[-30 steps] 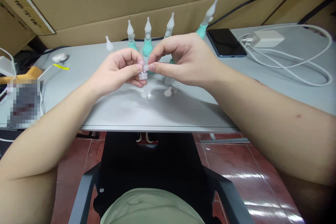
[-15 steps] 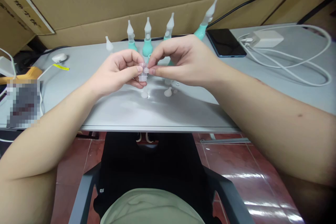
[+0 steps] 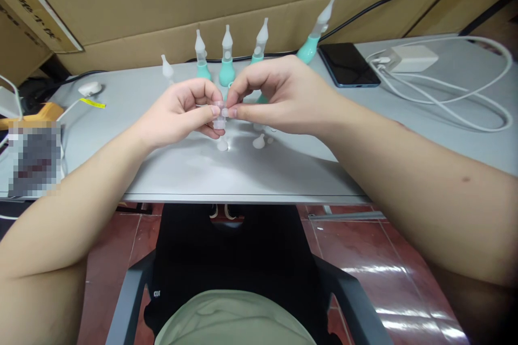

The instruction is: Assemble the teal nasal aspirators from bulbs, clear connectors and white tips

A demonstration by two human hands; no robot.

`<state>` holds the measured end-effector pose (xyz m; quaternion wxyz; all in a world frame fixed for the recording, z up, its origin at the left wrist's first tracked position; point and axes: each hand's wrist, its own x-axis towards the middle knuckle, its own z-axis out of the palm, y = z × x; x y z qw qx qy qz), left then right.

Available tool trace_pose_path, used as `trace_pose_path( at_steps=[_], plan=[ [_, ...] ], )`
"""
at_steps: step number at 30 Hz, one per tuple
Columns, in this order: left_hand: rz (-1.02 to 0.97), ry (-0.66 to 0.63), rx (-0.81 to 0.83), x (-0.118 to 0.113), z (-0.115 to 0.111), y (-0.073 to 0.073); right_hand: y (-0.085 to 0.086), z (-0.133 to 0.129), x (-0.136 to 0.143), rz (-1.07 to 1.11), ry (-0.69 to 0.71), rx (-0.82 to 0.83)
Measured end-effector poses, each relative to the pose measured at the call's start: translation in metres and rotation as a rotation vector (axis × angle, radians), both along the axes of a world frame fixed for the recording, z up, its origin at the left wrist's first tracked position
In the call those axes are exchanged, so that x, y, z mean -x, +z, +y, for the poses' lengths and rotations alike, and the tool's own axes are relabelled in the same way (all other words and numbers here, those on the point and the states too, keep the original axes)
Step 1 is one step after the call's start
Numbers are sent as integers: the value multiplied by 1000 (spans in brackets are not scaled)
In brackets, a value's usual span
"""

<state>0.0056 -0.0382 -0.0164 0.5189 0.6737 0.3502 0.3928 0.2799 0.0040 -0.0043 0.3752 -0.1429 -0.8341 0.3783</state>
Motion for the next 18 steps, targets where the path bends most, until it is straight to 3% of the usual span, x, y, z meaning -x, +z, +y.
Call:
trace_pose_path(
  at_steps=[11,18],
  plan=[
    [-1,-14,-29,-2,-1,1,-2,-2,1,-56,-27,10],
    [29,-50,56,3,2,5,-4,-5,4,-47,-66,-18]
  ],
)
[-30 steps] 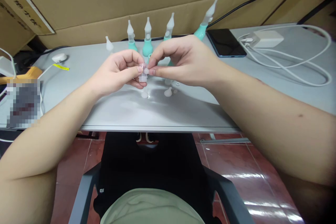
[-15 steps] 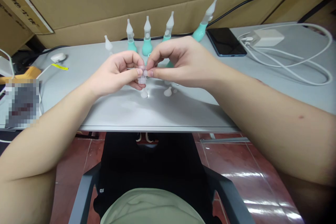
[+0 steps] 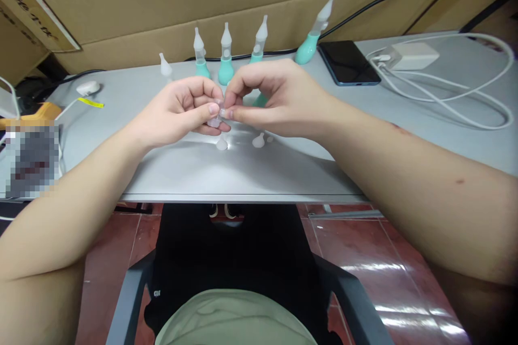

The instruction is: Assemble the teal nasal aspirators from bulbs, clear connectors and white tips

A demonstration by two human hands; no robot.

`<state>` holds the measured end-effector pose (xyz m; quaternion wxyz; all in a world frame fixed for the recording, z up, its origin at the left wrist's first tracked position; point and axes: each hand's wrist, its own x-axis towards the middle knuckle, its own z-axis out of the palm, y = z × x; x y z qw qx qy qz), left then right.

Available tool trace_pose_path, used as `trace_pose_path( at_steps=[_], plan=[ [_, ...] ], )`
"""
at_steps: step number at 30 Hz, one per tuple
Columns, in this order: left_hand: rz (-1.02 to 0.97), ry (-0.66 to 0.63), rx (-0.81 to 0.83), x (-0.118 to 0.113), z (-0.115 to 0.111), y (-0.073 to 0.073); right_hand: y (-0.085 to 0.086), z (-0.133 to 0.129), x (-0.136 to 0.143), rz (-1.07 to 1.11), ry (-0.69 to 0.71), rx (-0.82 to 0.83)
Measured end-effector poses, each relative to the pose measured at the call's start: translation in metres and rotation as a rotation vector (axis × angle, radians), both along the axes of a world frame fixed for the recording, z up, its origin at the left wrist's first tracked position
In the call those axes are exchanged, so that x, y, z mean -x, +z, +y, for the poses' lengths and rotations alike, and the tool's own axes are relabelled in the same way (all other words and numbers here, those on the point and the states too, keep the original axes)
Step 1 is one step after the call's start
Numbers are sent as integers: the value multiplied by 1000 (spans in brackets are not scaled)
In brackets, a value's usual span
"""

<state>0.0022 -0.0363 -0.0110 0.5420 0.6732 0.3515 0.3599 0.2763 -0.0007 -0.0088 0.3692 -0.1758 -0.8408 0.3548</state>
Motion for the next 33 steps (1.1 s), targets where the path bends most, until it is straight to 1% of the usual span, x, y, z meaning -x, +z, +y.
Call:
trace_pose_path(
  at_steps=[5,10,14,18,21,24,29,31,33],
  plan=[
    [-8,13,1,4,3,-4,-1,-1,3,24,-7,-4],
    [-60,14,28,4,4,-6,-2,-1,5,25,7,-26],
    [-53,18,54,4,4,-5,-3,-1,6,43,38,-64],
    [-49,22,81,2,3,-3,-2,-2,4,44,12,-46],
    [-93,7,125,0,-1,-2,-3,-2,3,38,7,-26],
    [-152,-6,156,-3,-7,1,-3,-1,3,60,49,-42],
    [-79,-19,110,-4,-9,4,-5,3,1,62,75,-69],
    [-114,-4,65,-4,-8,3,-6,5,-1,60,61,-92],
    [-160,-5,54,-5,-6,2,-8,7,-2,59,43,-108]
  ],
)
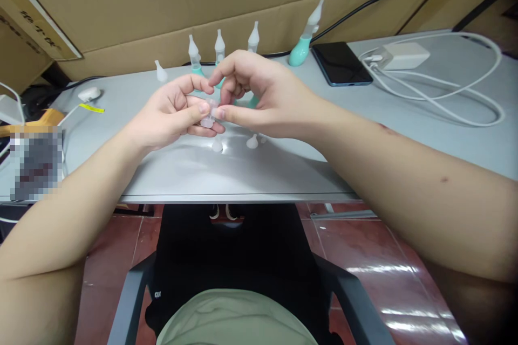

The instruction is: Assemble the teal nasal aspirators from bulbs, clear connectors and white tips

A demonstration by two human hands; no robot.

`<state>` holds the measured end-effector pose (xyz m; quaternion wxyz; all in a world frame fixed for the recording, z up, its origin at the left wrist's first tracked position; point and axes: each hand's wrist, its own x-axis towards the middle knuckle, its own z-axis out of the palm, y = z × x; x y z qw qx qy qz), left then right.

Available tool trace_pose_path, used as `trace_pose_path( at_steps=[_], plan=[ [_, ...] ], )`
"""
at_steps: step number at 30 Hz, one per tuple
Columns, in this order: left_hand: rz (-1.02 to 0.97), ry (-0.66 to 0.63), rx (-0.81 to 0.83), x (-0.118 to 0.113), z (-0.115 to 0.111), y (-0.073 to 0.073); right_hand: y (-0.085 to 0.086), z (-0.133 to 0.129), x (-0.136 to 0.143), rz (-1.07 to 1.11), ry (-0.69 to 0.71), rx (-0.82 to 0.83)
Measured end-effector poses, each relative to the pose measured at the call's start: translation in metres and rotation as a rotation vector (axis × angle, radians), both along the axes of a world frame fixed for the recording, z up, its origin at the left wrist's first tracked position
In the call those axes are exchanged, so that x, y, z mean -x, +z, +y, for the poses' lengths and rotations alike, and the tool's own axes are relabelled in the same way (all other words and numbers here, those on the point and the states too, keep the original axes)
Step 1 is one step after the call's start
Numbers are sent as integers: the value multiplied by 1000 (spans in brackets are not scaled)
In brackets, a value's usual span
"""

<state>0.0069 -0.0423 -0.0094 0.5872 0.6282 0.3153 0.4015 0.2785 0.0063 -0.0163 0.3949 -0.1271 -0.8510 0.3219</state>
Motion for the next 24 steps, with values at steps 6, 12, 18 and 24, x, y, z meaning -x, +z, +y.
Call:
trace_pose_path(
  at_steps=[6,12,18,24],
  plan=[
    [31,-32,32,8,12,0,-3,1,1,-2,8,-37],
    [82,-20,-11,14,17,-2,2,-4,1,-31,-13,-7],
    [54,-31,16,14,15,-4,4,-6,1,-49,-24,-17],
    [103,-45,-23,12,13,-2,3,-4,2,-83,-77,-49]
  ],
)
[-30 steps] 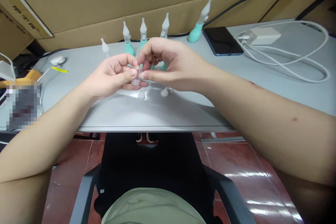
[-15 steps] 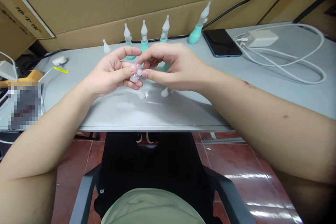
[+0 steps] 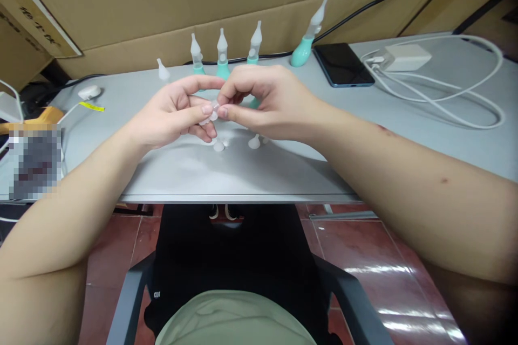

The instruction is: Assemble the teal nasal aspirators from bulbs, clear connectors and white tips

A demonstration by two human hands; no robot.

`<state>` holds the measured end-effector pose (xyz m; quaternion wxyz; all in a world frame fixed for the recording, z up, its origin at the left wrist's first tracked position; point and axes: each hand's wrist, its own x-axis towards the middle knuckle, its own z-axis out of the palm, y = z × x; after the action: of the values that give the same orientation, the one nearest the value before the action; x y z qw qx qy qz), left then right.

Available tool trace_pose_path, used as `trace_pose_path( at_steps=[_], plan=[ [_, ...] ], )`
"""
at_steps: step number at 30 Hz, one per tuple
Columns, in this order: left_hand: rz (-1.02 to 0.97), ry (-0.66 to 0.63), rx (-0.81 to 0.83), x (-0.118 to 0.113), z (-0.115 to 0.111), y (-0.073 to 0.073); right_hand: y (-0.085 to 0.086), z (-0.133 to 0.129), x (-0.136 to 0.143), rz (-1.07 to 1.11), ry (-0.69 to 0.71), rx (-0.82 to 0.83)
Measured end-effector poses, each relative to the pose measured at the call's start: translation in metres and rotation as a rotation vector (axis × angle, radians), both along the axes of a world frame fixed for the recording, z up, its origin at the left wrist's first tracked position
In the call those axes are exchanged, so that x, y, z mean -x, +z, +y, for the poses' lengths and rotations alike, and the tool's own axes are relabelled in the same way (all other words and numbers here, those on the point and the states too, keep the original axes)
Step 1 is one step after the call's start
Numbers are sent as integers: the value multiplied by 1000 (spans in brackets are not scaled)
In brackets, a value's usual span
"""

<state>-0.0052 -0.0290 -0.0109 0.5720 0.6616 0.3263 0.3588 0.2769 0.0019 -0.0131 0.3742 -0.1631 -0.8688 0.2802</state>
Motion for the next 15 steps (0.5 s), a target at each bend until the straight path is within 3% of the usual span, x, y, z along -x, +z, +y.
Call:
trace_pose_path(
  at_steps=[8,15],
  plan=[
    [41,-56,-65,0,-1,2,-1,-1,-1,-10,-2,-33],
    [42,92,-209,-11,-14,4,2,1,-1,-46,-45,-22]
  ],
)
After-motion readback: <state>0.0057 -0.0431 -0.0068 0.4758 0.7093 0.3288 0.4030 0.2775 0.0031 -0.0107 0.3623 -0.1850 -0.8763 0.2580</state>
